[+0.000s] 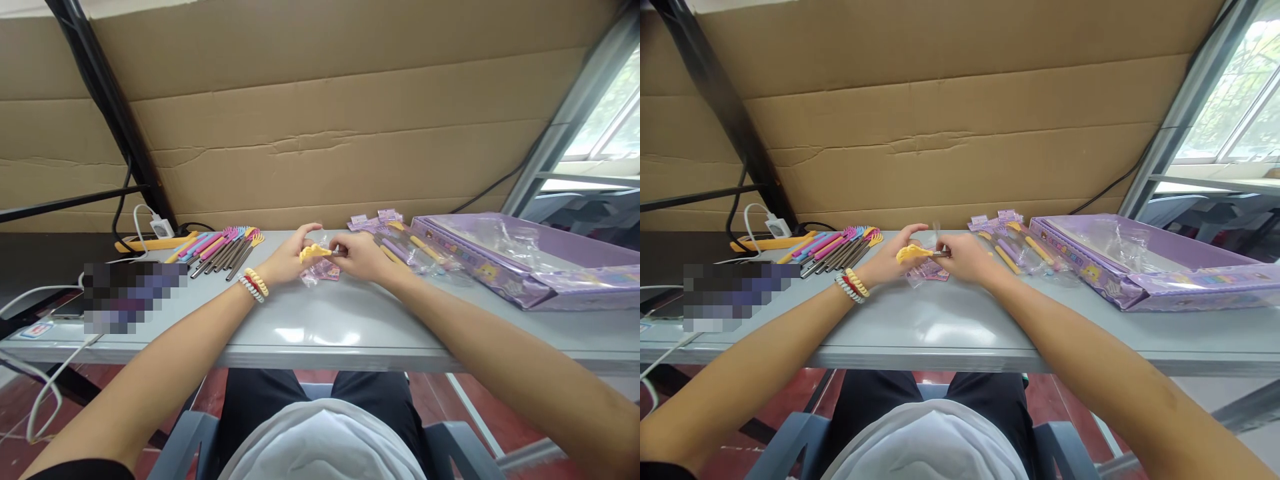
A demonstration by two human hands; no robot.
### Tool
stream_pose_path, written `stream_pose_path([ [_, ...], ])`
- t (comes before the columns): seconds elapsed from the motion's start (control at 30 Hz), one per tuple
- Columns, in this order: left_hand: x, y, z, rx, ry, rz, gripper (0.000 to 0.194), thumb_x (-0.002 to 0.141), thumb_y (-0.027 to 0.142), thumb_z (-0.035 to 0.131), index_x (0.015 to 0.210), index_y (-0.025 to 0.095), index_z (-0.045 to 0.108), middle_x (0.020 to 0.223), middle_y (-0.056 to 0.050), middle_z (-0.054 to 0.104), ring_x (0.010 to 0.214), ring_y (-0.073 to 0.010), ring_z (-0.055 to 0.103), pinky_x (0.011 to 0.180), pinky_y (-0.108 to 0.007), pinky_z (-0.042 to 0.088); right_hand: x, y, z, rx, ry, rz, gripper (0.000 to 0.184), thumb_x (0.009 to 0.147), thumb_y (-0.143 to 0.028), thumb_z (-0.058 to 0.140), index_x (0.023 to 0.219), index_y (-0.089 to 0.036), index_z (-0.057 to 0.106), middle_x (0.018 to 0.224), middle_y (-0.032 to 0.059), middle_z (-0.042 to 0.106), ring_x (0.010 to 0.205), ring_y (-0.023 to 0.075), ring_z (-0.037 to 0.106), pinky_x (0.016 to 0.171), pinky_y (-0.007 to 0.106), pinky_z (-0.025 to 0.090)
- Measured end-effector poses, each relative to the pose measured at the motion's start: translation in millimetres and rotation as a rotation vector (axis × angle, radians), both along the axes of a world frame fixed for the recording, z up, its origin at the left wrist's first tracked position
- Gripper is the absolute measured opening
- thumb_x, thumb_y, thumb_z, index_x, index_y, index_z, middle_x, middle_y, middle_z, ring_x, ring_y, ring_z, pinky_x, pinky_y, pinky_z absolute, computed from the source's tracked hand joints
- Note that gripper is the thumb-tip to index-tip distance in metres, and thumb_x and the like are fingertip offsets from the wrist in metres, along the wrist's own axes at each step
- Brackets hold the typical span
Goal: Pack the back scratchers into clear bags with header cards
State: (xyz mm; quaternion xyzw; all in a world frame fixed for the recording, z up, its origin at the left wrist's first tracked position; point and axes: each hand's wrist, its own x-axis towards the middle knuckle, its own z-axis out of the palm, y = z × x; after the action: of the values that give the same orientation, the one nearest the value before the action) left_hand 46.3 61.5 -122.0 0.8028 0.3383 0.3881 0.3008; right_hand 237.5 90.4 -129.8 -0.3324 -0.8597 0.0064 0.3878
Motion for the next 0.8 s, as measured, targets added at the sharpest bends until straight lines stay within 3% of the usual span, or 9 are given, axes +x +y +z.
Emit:
stream_pose_path([
  [0.2,3.5,3.1,-1.0,-0.059,-0.129,-0.017,0.068,0.077,0.035,0.063,0.133,0.013,0.031,0.073,0.000,0.053,0.059,-0.0103,0.048,0.052,-0.022,0.040,-5.5,-4.6,-0.5,-0.111,0.055,0.015,0.027,0.082,-0.043,0.050,0.075,-0.017,0.056,0.052,-0.0028,0.049,0.049,0.0096,0.038,0.051,0.023,0.028],
  [0.37,3.5,-1.0,3.3,-0.014,-0.045,0.056,0.075,0.077,0.033,0.063,0.140,0.013,0.027,0.062,0.004,0.049,0.052,-0.0095,0.044,0.048,-0.022,0.037,-4.8,-5.7,0.4,-0.125,0.006,0.104,0.028,0.082,-0.040,0.050,0.087,-0.016,0.062,0.053,-0.0024,0.049,0.051,0.0105,0.038,0.052,0.023,0.027],
  [0.6,1.4,-3.0,5.0,0.040,0.002,0.070,0.072,0.075,0.019,0.054,0.141,0.012,0.027,0.065,0.004,0.052,0.056,-0.0087,0.046,0.057,-0.023,0.042,-3.3,-0.4,-2.4,-0.137,0.005,0.068,0.023,0.079,-0.035,0.053,0.090,-0.017,0.063,0.051,-0.0040,0.045,0.049,0.0103,0.036,0.052,0.023,0.027],
  [0.8,3.6,-3.4,3.9,-0.104,-0.111,0.040,0.073,0.072,0.018,0.055,0.140,0.015,0.029,0.072,0.002,0.055,0.053,-0.0080,0.048,0.050,-0.021,0.042,-3.5,0.5,-2.5,-0.142,0.028,0.040,0.021,0.079,-0.035,0.053,0.084,-0.017,0.063,0.054,-0.0026,0.048,0.050,0.0100,0.037,0.052,0.023,0.027],
])
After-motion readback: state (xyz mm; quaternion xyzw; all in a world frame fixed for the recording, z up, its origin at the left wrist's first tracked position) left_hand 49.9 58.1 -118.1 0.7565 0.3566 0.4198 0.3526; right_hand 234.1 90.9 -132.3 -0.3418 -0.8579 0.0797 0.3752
